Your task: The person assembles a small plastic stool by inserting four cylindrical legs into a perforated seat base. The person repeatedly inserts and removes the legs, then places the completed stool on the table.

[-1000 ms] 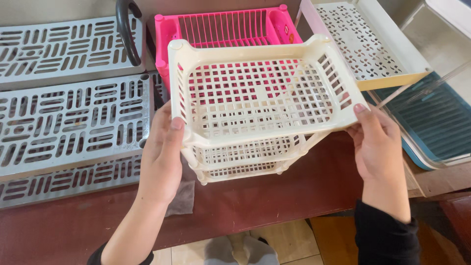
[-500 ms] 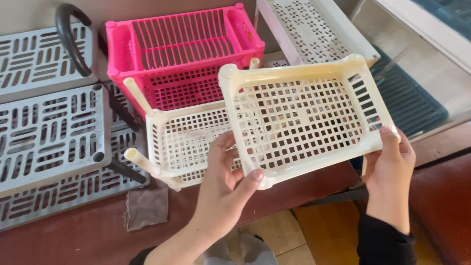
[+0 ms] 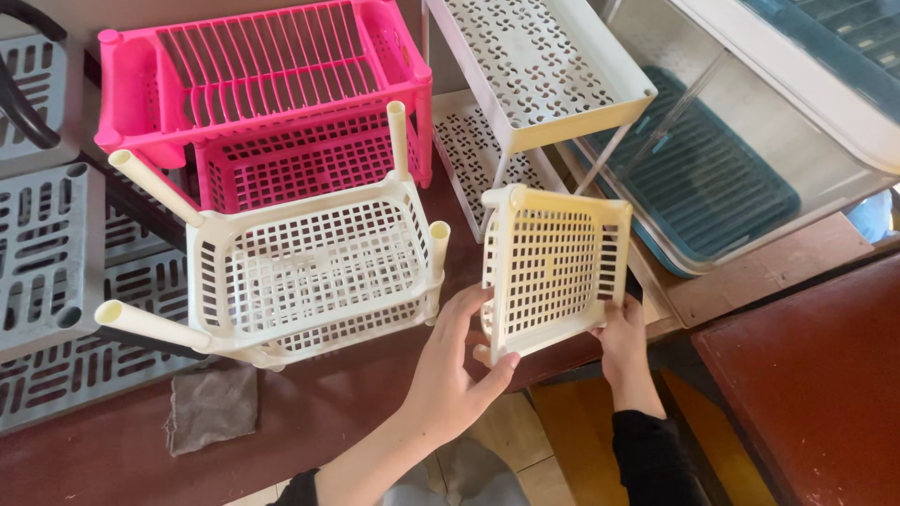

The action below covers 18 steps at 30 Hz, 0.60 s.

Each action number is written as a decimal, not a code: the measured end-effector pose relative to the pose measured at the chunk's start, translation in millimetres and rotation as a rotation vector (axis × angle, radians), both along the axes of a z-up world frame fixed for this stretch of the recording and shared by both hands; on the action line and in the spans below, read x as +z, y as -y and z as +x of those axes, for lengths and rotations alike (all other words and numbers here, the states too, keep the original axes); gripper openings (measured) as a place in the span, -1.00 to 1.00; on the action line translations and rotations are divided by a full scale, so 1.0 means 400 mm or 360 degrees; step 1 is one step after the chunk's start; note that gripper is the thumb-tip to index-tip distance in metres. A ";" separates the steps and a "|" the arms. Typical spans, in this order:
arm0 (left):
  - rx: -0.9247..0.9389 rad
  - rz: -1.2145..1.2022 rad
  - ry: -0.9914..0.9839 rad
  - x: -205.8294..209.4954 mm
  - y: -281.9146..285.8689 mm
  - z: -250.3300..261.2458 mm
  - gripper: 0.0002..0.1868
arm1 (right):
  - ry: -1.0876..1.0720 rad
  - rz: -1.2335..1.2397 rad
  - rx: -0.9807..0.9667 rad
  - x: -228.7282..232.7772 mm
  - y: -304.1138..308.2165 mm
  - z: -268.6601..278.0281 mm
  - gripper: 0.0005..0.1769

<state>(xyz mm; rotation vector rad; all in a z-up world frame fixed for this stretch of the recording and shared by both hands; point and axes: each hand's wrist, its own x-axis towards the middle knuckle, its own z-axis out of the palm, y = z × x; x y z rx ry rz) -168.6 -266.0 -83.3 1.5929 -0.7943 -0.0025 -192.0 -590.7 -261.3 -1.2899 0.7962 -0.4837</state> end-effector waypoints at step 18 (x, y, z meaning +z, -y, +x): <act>0.0405 0.0421 -0.1073 -0.550 0.125 0.070 -0.34 | -0.0882 -0.1437 0.0327 -0.301 0.177 0.013 -0.11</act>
